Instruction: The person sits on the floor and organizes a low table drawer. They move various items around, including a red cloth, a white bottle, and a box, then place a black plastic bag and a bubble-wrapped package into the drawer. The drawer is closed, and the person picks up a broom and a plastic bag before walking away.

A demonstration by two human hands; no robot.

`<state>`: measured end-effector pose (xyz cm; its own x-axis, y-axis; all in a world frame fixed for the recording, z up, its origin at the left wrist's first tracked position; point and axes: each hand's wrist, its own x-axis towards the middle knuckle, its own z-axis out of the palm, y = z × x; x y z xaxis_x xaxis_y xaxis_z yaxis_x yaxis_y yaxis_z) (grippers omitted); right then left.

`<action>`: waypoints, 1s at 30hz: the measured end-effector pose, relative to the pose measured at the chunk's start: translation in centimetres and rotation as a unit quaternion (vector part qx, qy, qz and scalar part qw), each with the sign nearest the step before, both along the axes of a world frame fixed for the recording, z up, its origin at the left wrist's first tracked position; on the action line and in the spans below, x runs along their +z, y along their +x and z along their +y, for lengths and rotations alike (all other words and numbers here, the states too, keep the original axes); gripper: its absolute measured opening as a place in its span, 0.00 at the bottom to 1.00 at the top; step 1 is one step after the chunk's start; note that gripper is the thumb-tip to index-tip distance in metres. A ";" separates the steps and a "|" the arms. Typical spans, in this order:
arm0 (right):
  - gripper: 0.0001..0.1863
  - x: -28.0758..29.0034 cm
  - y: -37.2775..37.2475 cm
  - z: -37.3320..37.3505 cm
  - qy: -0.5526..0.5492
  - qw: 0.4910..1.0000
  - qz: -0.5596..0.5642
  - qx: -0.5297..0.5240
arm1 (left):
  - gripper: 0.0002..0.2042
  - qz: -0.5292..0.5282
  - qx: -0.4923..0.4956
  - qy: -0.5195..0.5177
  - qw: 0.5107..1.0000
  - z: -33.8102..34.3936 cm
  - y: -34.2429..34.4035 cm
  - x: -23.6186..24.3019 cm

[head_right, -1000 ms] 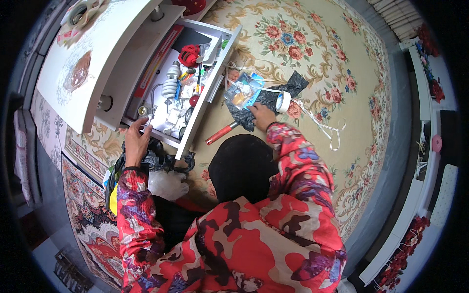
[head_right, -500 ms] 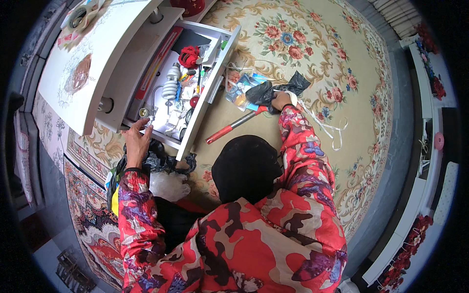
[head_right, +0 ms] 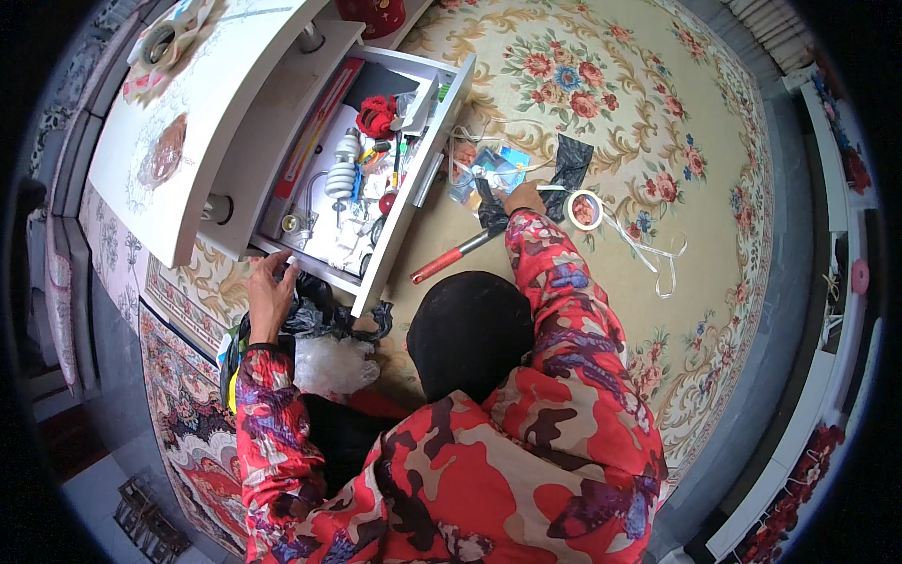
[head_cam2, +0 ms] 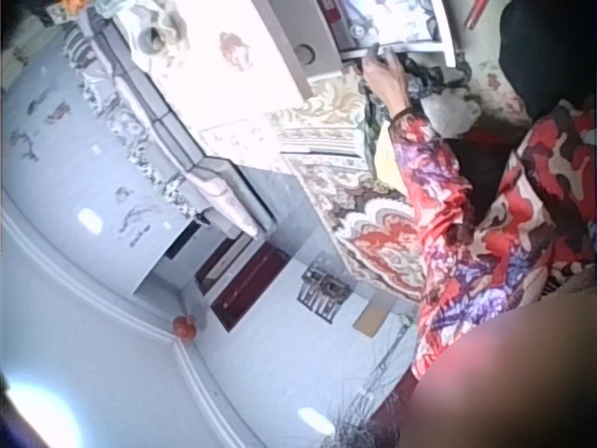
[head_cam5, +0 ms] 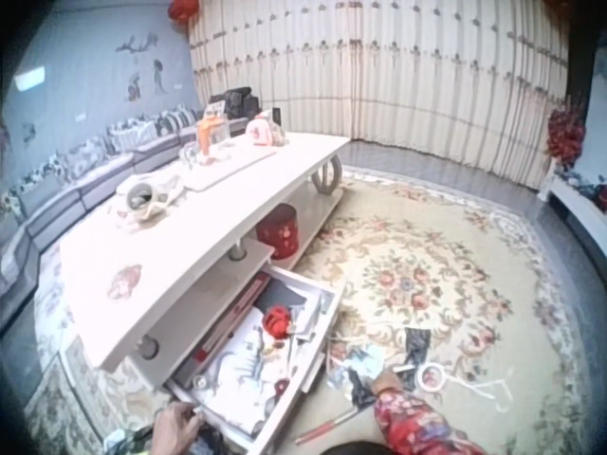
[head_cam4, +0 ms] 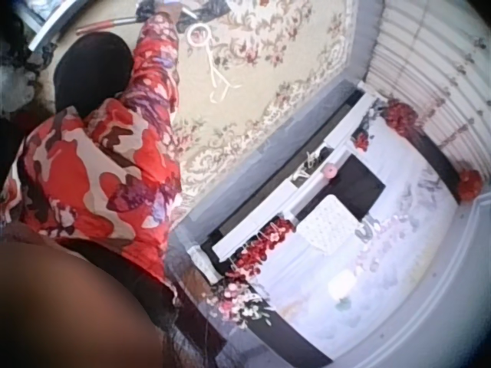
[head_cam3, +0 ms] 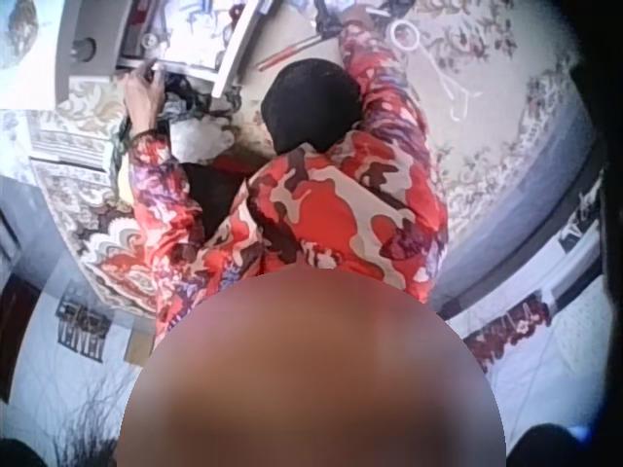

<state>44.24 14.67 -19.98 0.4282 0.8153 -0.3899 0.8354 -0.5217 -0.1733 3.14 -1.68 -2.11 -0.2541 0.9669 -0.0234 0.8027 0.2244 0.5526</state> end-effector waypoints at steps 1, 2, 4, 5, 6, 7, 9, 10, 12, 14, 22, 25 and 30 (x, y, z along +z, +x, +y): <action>0.47 0.1 -0.5 -0.1 0.011 1.000 0.018 0.010 | 0.15 0.008 0.001 -0.002 1.000 0.0 0.0 0.0; 0.46 0.1 -1.0 -0.3 0.019 0.999 0.036 0.014 | 0.15 0.007 0.000 -0.004 1.000 0.0 0.0 -0.1; 0.43 -0.2 -2.0 -0.3 0.018 0.998 0.057 0.005 | 0.15 0.006 -0.011 -0.001 1.000 0.0 0.0 -0.2; 0.42 -0.6 -2.5 -0.3 0.010 0.998 0.062 -0.007 | 0.15 0.008 -0.008 -0.013 1.000 0.0 0.1 -0.3; 0.40 -1.2 -3.0 -0.3 0.028 0.997 0.068 -0.022 | 0.15 0.006 -0.009 -0.013 1.000 0.0 0.1 -0.3; 0.37 -1.8 -3.4 -0.2 0.049 0.996 0.071 -0.023 | 0.14 -0.004 -0.012 -0.005 1.000 0.0 0.1 -0.3; 0.30 -3.2 -3.9 0.0 0.164 0.978 0.129 -0.027 | 0.14 -0.003 -0.004 -0.010 1.000 0.0 0.1 -0.3; 0.28 -3.7 -4.1 0.4 0.182 0.967 0.175 -0.040 | 0.14 -0.002 -0.003 -0.009 1.000 0.0 0.1 -0.3; 0.25 -4.0 -4.1 1.5 0.177 0.945 0.259 -0.094 | 0.15 -0.011 0.003 -0.011 1.000 0.1 0.1 -0.3; 0.19 -3.2 -3.2 1.9 0.266 0.925 0.244 -0.117 | 0.15 -0.003 0.002 -0.005 1.000 0.1 0.2 -0.2; 0.10 9.7 5.3 -1.8 0.292 0.870 0.396 0.039 | 0.14 -0.013 0.015 -0.006 1.000 0.7 1.0 -0.2; 0.13 15.8 3.6 -3.2 0.332 0.733 0.593 0.012 | 0.14 -0.022 0.015 -0.001 1.000 1.0 1.3 -0.4; 0.08 23.6 -1.6 -1.4 0.354 0.817 0.432 0.144 | 0.13 -0.040 0.018 0.032 0.999 1.1 1.7 -0.2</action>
